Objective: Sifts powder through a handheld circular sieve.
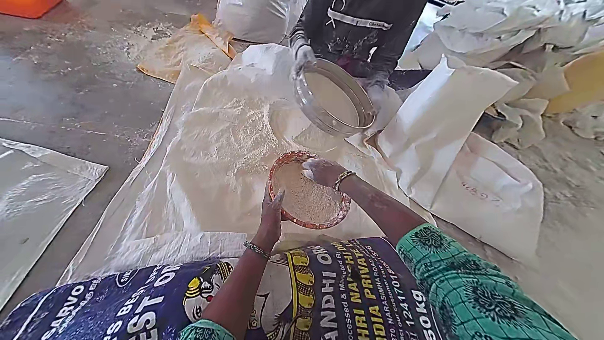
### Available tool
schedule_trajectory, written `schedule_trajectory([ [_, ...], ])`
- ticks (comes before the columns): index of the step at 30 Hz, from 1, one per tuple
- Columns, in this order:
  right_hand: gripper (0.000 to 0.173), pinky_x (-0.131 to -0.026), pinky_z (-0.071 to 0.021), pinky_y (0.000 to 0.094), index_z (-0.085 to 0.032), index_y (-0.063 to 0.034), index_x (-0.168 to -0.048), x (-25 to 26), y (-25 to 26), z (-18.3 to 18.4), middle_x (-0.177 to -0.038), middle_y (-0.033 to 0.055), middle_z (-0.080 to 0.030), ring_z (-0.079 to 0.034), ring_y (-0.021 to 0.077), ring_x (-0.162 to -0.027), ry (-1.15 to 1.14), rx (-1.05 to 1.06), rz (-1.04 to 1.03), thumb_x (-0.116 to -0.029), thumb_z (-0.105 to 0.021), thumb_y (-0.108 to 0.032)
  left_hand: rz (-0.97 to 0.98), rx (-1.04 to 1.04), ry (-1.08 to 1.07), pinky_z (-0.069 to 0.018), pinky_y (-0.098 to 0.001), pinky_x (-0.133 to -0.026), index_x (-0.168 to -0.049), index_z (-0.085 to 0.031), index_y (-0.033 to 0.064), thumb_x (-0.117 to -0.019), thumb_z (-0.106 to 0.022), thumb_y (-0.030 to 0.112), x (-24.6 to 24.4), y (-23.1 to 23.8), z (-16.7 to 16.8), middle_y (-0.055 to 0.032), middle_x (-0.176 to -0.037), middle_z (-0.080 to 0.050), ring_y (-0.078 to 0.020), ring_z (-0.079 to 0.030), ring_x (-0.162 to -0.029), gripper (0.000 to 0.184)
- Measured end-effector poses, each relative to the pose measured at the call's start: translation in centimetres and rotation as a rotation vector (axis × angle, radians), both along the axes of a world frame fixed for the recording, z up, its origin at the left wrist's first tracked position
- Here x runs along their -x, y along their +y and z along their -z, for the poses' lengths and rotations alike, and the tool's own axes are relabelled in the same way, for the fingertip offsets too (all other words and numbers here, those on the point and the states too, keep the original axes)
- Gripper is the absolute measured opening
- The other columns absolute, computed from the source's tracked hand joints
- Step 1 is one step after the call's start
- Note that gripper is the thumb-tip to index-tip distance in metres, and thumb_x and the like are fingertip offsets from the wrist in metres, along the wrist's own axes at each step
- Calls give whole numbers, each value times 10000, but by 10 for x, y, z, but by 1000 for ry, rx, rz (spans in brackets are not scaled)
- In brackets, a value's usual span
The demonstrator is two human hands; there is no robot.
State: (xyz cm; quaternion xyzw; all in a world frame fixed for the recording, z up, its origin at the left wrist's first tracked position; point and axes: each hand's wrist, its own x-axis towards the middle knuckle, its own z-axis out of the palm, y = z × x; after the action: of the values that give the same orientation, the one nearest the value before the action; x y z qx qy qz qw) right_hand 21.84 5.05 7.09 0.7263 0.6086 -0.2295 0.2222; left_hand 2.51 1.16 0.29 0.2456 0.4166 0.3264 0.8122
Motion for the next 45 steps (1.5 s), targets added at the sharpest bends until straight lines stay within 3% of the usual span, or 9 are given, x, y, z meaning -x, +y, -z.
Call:
schedule_trajectory([
  [10,458,-1167,-377,442,-480,-15,-1494,26,-45,-21,-1501,212,-516,-508,296,-1386,534,-165,201,-1079,-474,-208,-11,9,20,-571,-442,-809,-1622,-171,170,-1090,-453,221,-2,4,-2,-238,-1453,-462,-292,-628,-1104,604],
  [14,555,-1151,-385,528,-503,-71,-1502,18,-59,-33,-1526,245,-469,-477,387,-1399,472,4,44,-975,-669,-117,-36,-8,16,-566,-428,-818,-1624,-154,155,-1090,-448,216,3,7,-2,-234,-1499,-411,-275,-610,-1131,613],
  [18,453,-1228,-262,515,-505,99,-1436,58,-65,-7,-1545,337,-403,-358,453,-1478,328,90,-41,-991,-529,19,35,-86,44,-532,-453,-899,-1625,-146,115,-1084,-450,210,-3,3,3,-238,-1549,-359,-290,-558,-1219,627],
  [26,315,-1095,-454,474,-719,2,-1216,18,-60,-13,-1286,238,-664,-603,355,-1266,410,-424,56,-941,-565,-6,-29,-51,24,-500,-403,-945,-1617,-155,111,-1082,-435,147,1,9,-1,-214,-1554,-353,-242,-526,-1248,606],
  [29,403,-1209,-327,471,-609,-8,-1388,22,-80,-5,-1509,240,-503,-443,358,-1447,308,-232,97,-991,-546,-27,6,-96,24,-499,-407,-941,-1625,-124,108,-1064,-442,129,-6,4,2,-214,-1584,-308,-244,-507,-1269,645],
  [33,213,-993,-509,524,-748,31,-1059,11,-114,12,-1118,243,-714,-660,406,-1127,321,-783,179,-904,-603,20,9,-83,45,-495,-409,-942,-1624,-141,122,-1076,-444,149,-2,3,2,-207,-1589,-311,-247,-505,-1276,627],
  [38,505,-1174,-379,488,-523,102,-1408,-13,-147,57,-1468,312,-504,-461,395,-1412,446,-1064,638,-938,-580,-77,68,5,18,-554,-388,-796,-1621,-150,169,-1082,-448,177,-4,-4,6,-216,-1482,-430,-246,-612,-1096,616],
  [42,526,-969,-470,241,-348,23,-1520,4,-151,79,-1447,167,-496,-548,99,-1199,1023,-950,1225,-1034,-501,-105,122,-30,128,-544,-373,-807,-1597,-218,116,-1062,-483,177,0,2,14,-207,-1418,-486,-222,-611,-1063,600],
  [45,646,-1052,-469,261,-271,4,-1574,7,-146,83,-1546,180,-420,-512,113,-1319,1126,-843,1155,-1004,-508,-184,87,-2,181,-512,-369,-923,-1576,-246,85,-1054,-507,186,3,10,24,-189,-1421,-492,-210,-583,-1141,592],
])
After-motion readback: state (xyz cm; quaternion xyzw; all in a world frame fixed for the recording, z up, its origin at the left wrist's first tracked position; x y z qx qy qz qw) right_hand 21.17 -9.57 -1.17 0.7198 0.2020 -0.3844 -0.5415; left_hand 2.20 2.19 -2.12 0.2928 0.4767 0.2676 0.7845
